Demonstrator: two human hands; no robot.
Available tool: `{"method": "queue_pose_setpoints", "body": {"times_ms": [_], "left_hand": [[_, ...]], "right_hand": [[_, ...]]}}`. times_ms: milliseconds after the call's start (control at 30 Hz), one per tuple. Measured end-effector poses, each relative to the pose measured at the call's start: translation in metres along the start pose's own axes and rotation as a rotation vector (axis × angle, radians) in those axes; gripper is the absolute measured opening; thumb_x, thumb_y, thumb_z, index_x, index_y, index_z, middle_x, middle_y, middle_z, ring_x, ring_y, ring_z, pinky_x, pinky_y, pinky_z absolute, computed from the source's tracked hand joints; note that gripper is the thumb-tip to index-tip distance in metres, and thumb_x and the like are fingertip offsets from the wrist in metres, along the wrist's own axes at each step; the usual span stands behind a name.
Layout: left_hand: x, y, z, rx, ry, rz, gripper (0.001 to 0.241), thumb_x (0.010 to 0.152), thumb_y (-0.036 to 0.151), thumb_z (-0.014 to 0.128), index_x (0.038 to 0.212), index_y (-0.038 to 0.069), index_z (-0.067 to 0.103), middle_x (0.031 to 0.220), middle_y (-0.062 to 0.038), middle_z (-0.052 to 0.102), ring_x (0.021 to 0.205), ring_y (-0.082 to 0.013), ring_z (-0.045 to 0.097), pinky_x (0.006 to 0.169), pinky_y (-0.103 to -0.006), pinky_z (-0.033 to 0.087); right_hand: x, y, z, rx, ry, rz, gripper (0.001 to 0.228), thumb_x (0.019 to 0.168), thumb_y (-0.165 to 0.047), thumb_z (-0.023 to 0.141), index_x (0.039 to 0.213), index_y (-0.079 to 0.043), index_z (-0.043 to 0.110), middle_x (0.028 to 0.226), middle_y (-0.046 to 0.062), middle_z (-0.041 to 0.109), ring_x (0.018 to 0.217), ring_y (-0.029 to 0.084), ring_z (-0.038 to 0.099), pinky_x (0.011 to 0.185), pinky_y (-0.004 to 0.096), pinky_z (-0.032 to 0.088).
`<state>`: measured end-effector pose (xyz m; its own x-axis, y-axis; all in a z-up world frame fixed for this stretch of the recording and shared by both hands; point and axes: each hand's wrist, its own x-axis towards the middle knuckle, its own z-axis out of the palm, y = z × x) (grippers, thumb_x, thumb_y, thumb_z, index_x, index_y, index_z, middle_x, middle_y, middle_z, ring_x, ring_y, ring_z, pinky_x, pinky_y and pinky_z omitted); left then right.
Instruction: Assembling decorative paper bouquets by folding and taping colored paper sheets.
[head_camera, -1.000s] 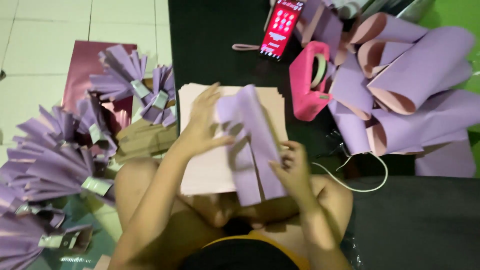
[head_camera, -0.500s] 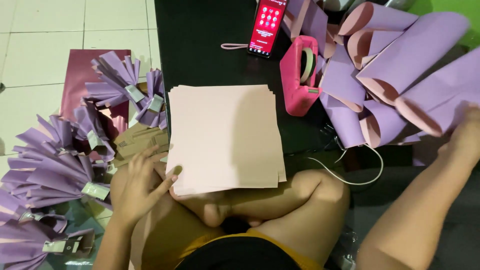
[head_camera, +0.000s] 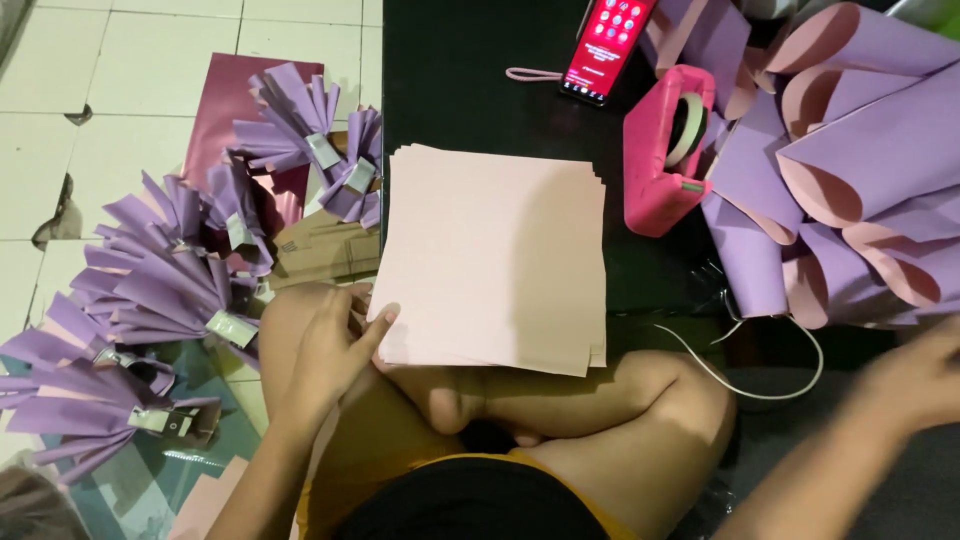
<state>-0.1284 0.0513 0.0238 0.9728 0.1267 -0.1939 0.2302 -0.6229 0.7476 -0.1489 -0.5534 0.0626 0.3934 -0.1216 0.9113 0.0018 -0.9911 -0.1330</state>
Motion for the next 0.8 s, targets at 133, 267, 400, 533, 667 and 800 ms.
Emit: {"method": "queue_pose_setpoints", "body": {"times_ms": [133, 267, 400, 533, 667, 800], "left_hand": [[0.002, -0.006, 0.011, 0.003, 0.005, -0.075, 0.043, 0.084, 0.048, 0.079, 0.103, 0.011, 0.07, 0.089, -0.009, 0.071, 0.084, -0.0316, 0.073, 0.075, -0.0448, 0.057], [0.0, -0.001, 0.008, -0.044, 0.07, -0.11, 0.032, 0.085, 0.046, 0.078, 0.095, 0.016, 0.074, 0.077, -0.008, 0.073, 0.075, -0.0301, 0.073, 0.065, -0.0412, 0.056], [-0.016, 0.009, 0.009, 0.151, 0.371, 0.328, 0.025, 0.088, 0.038, 0.078, 0.077, 0.018, 0.066, 0.068, -0.008, 0.061, 0.069, -0.0335, 0.066, 0.065, -0.0409, 0.053], [-0.013, 0.003, 0.018, 0.232, 0.478, 0.44, 0.026, 0.087, 0.036, 0.08, 0.072, 0.022, 0.064, 0.068, 0.001, 0.055, 0.068, -0.0245, 0.063, 0.067, -0.0318, 0.052], [-0.011, 0.006, 0.027, 0.018, 0.381, 0.572, 0.017, 0.083, 0.028, 0.083, 0.084, 0.017, 0.07, 0.091, -0.003, 0.066, 0.087, -0.0278, 0.064, 0.081, -0.037, 0.052], [-0.008, 0.018, 0.029, -0.192, 0.126, 0.714, 0.019, 0.094, 0.03, 0.068, 0.096, 0.011, 0.069, 0.119, -0.011, 0.069, 0.117, -0.0393, 0.061, 0.103, -0.0525, 0.044]], "right_hand": [[-0.026, -0.125, 0.001, 0.135, -0.071, -0.114, 0.011, 0.097, 0.023, 0.064, 0.104, 0.016, 0.058, 0.094, 0.025, 0.044, 0.087, 0.042, 0.046, 0.088, 0.048, 0.036], [-0.09, -0.197, 0.041, 0.139, -0.981, 0.864, 0.026, 0.092, -0.043, 0.075, 0.106, -0.022, 0.075, 0.099, 0.005, 0.074, 0.088, 0.028, 0.071, 0.077, 0.041, 0.054], [-0.121, -0.2, 0.042, 0.279, -0.932, 0.729, 0.051, 0.077, -0.049, 0.09, 0.11, -0.014, 0.073, 0.097, 0.006, 0.068, 0.078, 0.026, 0.072, 0.066, 0.036, 0.058], [-0.109, -0.219, 0.029, 0.236, -0.86, 0.629, 0.05, 0.083, -0.054, 0.084, 0.1, -0.01, 0.067, 0.092, 0.009, 0.063, 0.078, 0.03, 0.07, 0.071, 0.041, 0.056], [-0.114, -0.221, 0.025, 0.22, -1.048, 0.734, 0.041, 0.084, -0.05, 0.082, 0.097, -0.013, 0.071, 0.081, 0.004, 0.071, 0.075, 0.024, 0.072, 0.07, 0.038, 0.055], [-0.113, -0.219, 0.026, 0.219, -0.948, 0.739, 0.022, 0.083, -0.034, 0.083, 0.094, -0.019, 0.071, 0.075, -0.005, 0.07, 0.07, 0.012, 0.069, 0.067, 0.028, 0.052]]}}
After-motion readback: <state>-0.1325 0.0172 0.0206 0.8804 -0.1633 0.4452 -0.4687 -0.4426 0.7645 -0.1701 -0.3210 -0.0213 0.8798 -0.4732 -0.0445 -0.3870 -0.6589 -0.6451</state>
